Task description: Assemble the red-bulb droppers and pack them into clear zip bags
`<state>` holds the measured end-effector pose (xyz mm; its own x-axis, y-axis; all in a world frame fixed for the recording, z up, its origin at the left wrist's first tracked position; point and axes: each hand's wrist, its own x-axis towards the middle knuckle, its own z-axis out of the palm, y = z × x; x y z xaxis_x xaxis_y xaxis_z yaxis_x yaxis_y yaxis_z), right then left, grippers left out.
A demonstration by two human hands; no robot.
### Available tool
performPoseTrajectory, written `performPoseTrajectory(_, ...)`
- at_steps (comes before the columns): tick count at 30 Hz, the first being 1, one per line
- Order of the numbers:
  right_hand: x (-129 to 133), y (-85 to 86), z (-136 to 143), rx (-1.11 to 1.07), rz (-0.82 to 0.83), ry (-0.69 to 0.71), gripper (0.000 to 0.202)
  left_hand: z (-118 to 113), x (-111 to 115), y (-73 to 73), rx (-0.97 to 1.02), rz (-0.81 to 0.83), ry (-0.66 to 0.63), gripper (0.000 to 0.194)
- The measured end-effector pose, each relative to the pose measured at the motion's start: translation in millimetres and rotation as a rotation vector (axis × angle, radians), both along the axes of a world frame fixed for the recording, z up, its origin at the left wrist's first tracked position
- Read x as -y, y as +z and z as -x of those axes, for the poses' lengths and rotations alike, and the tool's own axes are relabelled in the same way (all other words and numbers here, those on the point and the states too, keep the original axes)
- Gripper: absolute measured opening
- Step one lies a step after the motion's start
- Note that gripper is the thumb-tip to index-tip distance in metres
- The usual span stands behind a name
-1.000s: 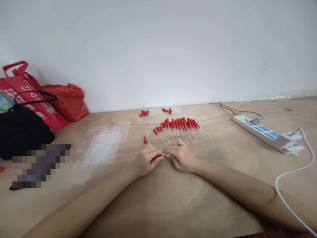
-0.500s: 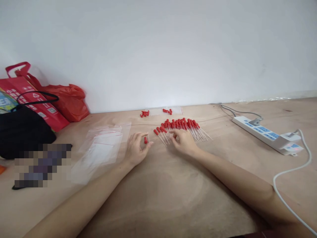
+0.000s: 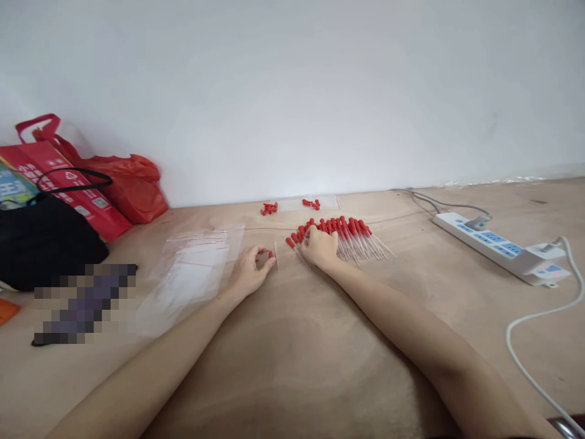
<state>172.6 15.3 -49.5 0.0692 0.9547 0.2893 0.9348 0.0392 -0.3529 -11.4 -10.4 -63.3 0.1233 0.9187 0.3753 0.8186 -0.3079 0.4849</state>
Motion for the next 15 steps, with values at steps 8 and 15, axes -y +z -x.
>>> performPoseTrajectory(8,20.2,1.7,32.9,0.072,-0.057,0.221,0.024,-0.9,-2.3,2.8,-0.109,-0.035,-0.085,0.020)
performPoseTrajectory(15,18.2,7.4,50.5,0.130,0.078,0.205,0.029,0.3,-4.1,0.7,-0.048,-0.060,-0.046,0.012)
